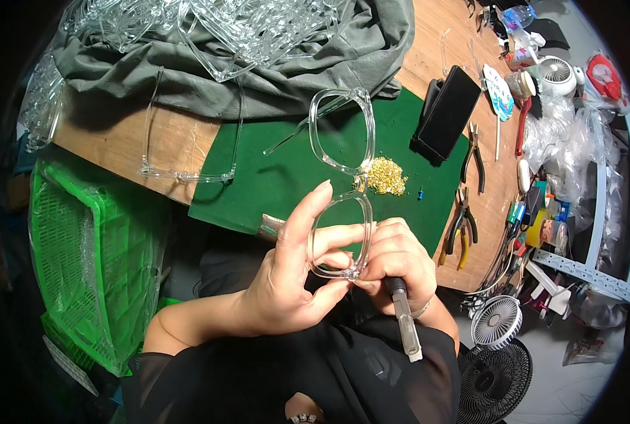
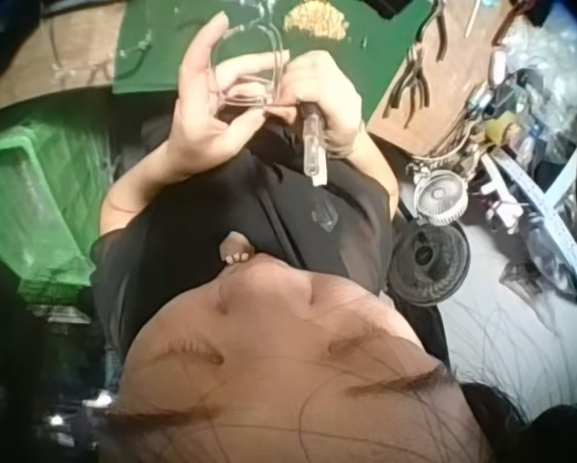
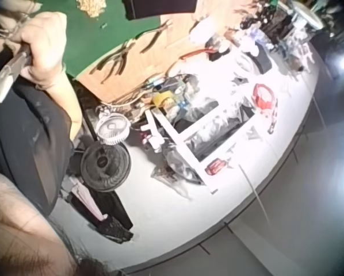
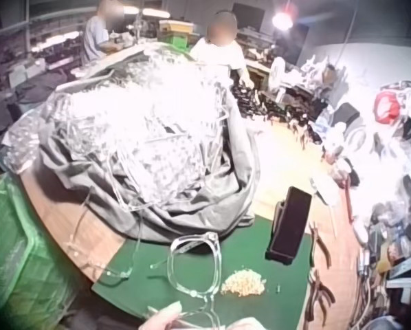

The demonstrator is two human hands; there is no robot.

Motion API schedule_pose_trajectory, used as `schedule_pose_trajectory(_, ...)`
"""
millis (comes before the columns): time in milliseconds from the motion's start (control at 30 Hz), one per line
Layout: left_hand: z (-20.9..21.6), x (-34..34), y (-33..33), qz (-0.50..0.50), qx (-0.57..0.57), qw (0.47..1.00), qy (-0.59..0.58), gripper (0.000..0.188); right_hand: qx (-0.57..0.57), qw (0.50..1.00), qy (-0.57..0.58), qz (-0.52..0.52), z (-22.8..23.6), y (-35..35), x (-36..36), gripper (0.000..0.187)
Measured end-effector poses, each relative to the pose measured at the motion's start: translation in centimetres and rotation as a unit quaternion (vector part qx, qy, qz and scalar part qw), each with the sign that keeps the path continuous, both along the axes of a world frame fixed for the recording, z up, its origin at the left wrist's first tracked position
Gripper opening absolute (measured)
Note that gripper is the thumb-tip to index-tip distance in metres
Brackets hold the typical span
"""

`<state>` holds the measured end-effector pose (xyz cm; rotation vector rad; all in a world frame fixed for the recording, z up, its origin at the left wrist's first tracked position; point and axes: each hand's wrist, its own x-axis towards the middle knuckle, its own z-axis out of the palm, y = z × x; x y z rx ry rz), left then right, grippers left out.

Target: The person uses pliers to adjust the nose bridge and temple arms of a clear plastic eyeglass frame. They repeatedly squeeze and release the frame parts while rotating the glasses to check alignment. The task continues without visible completion or placement of the finished item.

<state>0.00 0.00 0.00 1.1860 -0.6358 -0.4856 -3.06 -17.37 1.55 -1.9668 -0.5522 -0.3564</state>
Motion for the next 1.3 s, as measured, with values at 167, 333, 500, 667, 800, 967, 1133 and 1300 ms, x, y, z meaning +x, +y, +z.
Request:
schedule_pose_trajectory(167, -0.17, -0.12, -0.39, 0.006, -0.009, 1.0, 0.0, 0.097, 0.058, 0.998, 0.009, -0.007, -0.37, -0.03, -0.14, 0.019)
schedule_pose_trajectory(333, -0.16, -0.21, -0.21, 0.039, 0.048, 0.991, -0.118, 0.095, 0.068, 0.998, 0.011, 0.002, -0.63, 0.02, 0.07, 0.018)
schedule_pose_trajectory(500, 0.29, -0.16, -0.31, 0.039, 0.061, 0.989, -0.13, 0.093, 0.042, 0.998, -0.013, -0.045, -0.57, 0.41, -0.55, 0.016)
schedule_pose_trajectory(667, 0.17, -0.35, -0.15, 0.003, 0.009, 1.0, 0.006, 0.094, 0.011, 0.999, -0.024, -0.034, -0.55, 0.28, -0.72, 0.019)
schedule_pose_trajectory(800, 0.21, -0.41, -0.14, -0.002, -0.003, 1.0, 0.031, 0.093, 0.027, 0.999, -0.022, -0.02, -0.66, 0.19, -0.75, 0.022)
schedule_pose_trajectory(967, 0.25, -0.34, -0.05, -0.013, -0.013, 0.999, 0.035, 0.094, 0.056, 0.998, -0.002, -0.008, -0.58, 0.24, -0.7, 0.019)
schedule_pose_trajectory(1133, 0.27, -0.34, 0.16, -0.017, 0.01, 1.0, 0.005, 0.094, 0.051, 0.999, 0.006, 0.009, -0.44, 0.07, -0.51, 0.018)
schedule_pose_trajectory(1300, 0.04, -0.43, -0.01, 0.024, 0.092, 0.98, -0.173, 0.094, -0.016, 1.0, -0.018, 0.008, -0.27, -0.32, -0.59, 0.021)
